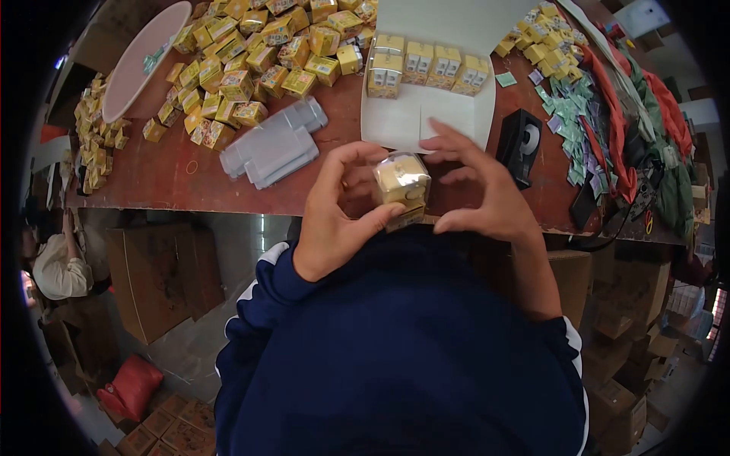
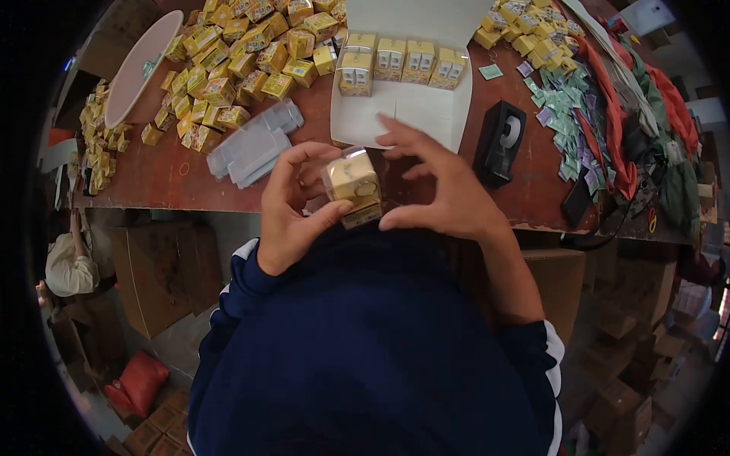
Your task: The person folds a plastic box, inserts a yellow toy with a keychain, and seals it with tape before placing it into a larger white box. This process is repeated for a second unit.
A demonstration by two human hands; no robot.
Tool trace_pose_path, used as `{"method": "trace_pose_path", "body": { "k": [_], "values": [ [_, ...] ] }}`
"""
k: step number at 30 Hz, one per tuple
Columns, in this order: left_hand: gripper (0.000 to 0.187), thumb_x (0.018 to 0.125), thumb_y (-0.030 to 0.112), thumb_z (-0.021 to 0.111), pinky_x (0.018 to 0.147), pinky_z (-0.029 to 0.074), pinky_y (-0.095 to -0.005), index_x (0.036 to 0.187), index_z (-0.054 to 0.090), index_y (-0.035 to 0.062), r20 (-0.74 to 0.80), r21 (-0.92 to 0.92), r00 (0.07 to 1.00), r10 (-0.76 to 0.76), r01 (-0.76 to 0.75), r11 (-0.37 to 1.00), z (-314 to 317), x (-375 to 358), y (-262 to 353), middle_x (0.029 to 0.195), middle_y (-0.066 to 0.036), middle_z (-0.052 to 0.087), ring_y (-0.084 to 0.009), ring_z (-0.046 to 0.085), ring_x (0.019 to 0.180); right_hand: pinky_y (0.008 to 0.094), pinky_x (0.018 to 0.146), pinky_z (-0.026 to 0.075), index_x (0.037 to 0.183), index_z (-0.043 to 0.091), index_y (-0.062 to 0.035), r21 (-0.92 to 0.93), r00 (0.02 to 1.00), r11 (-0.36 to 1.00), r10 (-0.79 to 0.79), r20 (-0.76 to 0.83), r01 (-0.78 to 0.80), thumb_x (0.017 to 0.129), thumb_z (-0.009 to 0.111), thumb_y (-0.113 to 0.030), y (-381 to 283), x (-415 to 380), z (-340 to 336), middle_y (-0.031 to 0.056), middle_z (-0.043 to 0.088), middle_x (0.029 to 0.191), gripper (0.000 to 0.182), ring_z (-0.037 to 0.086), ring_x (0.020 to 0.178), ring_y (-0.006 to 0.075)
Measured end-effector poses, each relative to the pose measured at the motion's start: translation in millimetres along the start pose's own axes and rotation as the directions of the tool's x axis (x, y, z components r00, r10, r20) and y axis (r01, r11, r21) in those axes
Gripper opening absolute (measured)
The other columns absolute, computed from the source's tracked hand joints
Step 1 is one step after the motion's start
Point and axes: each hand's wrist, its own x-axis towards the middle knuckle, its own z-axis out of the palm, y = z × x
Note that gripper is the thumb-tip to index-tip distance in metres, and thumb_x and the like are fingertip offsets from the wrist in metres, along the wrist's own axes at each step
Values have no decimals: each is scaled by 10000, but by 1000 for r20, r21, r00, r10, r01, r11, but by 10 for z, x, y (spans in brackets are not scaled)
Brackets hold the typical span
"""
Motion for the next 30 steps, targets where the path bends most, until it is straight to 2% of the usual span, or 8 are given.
{"method": "trace_pose_path", "body": {
  "k": [2, 5, 7, 10, 16, 18, 21, 30],
  "values": [
    [590, 726, -41, 780, 880, 516, -340, 1256, 528, 15, -23, 352, 965, 260, -235, 906, -108, 79, -28, 1183, -154, 560, -265, 618, 1057, 299, 801, 558, 1405, 464, 6, 201, 986, 979, 58, -154, -26, 795, 800, -395, 167, -79, -135, 116, 617, 1193, 804, 623, 1045, 185],
    [551, 694, -58, 748, 951, 506, -425, 1215, 582, 11, 174, 557, 799, 576, -562, 611, -49, 193, -67, 1167, -151, 546, -304, 591, 1069, 289, 705, 571, 1241, 534, 25, 556, 916, 733, 364, 168, -393, 966, 493, -620, 380, -203, -156, 113, 648, 1002, 703, 652, 900, 151],
    [431, 744, -41, 702, 952, 518, -476, 1165, 625, 7, 378, 601, 593, 710, -741, 299, 4, 248, -159, 1166, -139, 544, -304, 588, 1085, 293, 717, 571, 1223, 541, 19, 601, 932, 719, 335, 141, -349, 962, 510, -613, 272, -206, 83, 109, 643, 1005, 684, 647, 895, 148],
    [383, 780, -10, 684, 960, 524, -485, 1159, 640, 13, 474, 582, 513, 715, -792, 183, 143, 248, -211, 1167, -133, 543, -303, 588, 1092, 277, 767, 554, 1159, 558, -9, 637, 931, 710, 364, 35, -302, 957, 590, -526, 34, -147, 240, 90, 628, 1001, 557, 621, 880, 124],
    [436, 763, 44, 737, 988, 504, -504, 1185, 633, 29, 454, 606, 619, 640, -742, 287, 49, 341, -370, 1206, -148, 540, -327, 577, 1133, 302, 764, 526, 1089, 560, -16, 342, 916, 910, 326, -234, -236, 846, 755, -222, 255, 164, -156, 65, 642, 945, 373, 637, 829, 146],
    [520, 739, 53, 776, 989, 487, -498, 1231, 607, 33, 334, 739, 744, 579, -588, 328, -43, 392, -394, 1291, -185, 525, -363, 560, 1183, 314, 751, 532, 1155, 542, 1, -373, 913, 888, 114, -391, -270, 825, 752, -161, 279, 363, -319, 107, 664, 1013, 424, 644, 916, 140],
    [577, 749, 55, 774, 975, 492, -462, 1285, 564, 41, 148, 872, 893, 425, -320, 371, -145, 476, -474, 1360, -206, 495, -389, 552, 1200, 320, 767, 533, 1166, 546, -12, -598, 952, 769, 41, -304, -224, 787, 780, -156, 398, 702, -440, 148, 666, 1012, 468, 658, 859, 208],
    [587, 776, 64, 757, 960, 502, -424, 1315, 526, 44, 68, 834, 966, 248, -192, 517, -202, 485, -734, 1415, -229, 452, -404, 555, 1196, 388, 771, 551, 1264, 553, -69, -774, 971, 632, -153, -184, -47, 786, 773, -79, 803, 1140, -260, 132, 536, 1225, 526, 652, 963, 313]
  ]
}}
